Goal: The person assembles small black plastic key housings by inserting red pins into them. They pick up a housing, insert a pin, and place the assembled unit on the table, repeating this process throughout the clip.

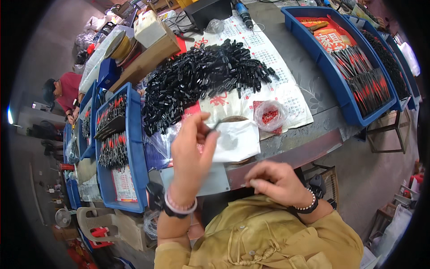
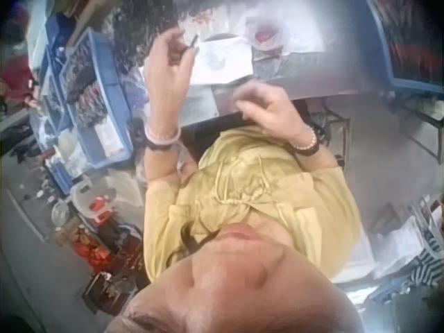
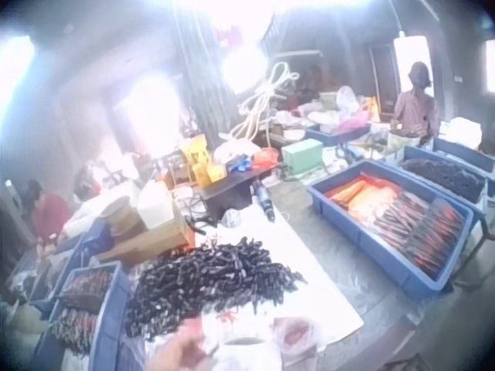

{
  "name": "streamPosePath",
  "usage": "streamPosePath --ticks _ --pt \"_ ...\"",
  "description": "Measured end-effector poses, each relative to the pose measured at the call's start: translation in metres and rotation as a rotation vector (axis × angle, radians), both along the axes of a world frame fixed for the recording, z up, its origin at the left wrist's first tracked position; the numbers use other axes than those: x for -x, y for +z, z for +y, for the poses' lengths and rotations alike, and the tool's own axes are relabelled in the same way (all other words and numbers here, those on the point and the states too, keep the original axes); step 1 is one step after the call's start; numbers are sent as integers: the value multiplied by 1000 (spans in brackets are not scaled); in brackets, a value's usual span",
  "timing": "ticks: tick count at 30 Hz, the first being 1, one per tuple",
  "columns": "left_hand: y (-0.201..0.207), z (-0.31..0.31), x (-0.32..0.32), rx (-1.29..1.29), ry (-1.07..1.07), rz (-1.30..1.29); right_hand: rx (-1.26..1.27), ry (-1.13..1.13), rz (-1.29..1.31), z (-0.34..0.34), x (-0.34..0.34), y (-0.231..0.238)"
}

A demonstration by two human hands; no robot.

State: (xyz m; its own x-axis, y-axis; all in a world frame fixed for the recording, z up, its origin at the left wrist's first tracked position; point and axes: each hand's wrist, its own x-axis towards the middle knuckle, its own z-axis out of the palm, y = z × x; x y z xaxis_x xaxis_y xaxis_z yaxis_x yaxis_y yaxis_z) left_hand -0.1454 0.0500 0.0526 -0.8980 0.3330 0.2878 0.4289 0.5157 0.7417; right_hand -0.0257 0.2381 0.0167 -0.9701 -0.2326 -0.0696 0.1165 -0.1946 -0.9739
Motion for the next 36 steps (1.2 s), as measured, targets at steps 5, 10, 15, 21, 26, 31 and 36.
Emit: streamPosePath --ticks 5,10,15,21,26,31,36 --pt "3 -15 -68 -45 -68 87 264 -137 -27 -22 13 4" --pt "-12 -28 -93 -73 -129 117 122 -86 -52 -39 13 7" --pt "-11 -46 -103 -653 -88 -636 60 -125 -62 -41 16 10" --pt "-14 -57 -96 -824 -142 -1028 -4 -26 -71 -41 20 10" --pt "-20 -45 -95 -746 -121 -994 -335 60 190 -37 27 16" --pt "-24 -49 -93 -706 -250 -1063 -642 -328 237 8 51 26" --pt "-31 -50 -94 -808 -275 -1165 -1114 -276 362 44 87 14"
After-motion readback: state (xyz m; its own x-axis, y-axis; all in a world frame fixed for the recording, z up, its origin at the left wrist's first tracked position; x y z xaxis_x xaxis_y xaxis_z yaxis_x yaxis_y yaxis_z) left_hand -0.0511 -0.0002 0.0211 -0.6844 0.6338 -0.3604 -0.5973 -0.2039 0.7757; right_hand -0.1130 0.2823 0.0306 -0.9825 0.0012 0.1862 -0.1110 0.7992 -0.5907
